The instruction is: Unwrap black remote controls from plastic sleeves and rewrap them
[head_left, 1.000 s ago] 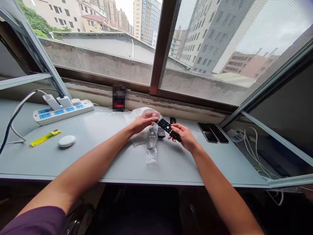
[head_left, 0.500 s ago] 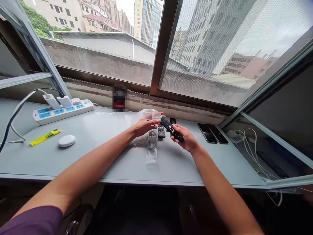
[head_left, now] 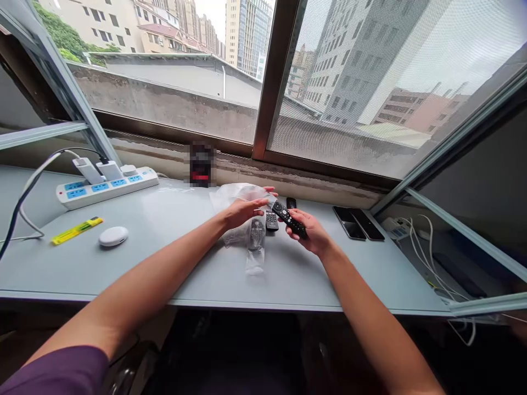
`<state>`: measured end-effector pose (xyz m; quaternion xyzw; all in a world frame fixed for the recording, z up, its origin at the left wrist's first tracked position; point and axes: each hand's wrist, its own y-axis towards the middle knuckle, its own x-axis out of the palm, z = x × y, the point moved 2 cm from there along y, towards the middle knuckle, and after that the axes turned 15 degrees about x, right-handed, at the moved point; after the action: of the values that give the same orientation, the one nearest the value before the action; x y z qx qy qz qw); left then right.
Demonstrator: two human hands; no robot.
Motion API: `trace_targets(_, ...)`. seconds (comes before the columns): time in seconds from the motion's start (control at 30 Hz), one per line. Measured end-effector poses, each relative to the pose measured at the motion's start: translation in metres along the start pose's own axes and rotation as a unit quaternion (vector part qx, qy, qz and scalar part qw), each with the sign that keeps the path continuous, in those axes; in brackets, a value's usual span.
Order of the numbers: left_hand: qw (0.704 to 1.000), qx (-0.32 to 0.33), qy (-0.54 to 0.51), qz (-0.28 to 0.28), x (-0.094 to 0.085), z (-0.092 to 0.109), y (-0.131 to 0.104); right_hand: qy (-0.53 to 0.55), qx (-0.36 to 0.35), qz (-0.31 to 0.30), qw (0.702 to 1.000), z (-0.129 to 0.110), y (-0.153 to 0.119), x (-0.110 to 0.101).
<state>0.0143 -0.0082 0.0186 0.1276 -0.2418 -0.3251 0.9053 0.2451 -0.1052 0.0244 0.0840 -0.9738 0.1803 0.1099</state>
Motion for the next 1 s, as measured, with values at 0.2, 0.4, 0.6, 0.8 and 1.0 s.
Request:
trace_targets(0.2,0.999,-0.019,0.048,0.006,0.000,-0.009,0.001,-0.017,0.007,0.000,1.000,0.005,0.003,0.000)
trace_targets(0.4,0.995,-0.066,0.070,-0.034,0.012,-0.006,-0.004,-0.026,-0.020,-0.017,0.999,0.008,0.005,0.006)
trace_targets(0.6,1.000,0.008,0.028,-0.001,0.008,0.003,0.001,0.020,-0.019,0.002,1.000,0.003,0.004,0.001)
trace_targets(0.8,0.998,-0.005,0.042,-0.036,0.017,-0.004,-0.001,0.043,0.015,-0.031,0.998,0.006,0.004,0.003)
trace_targets(1.0,0.998,0.039,0.049,0.031,0.013,-0.003,0.003,0.083,0.013,0.006,0.996,0.003,0.009,-0.005)
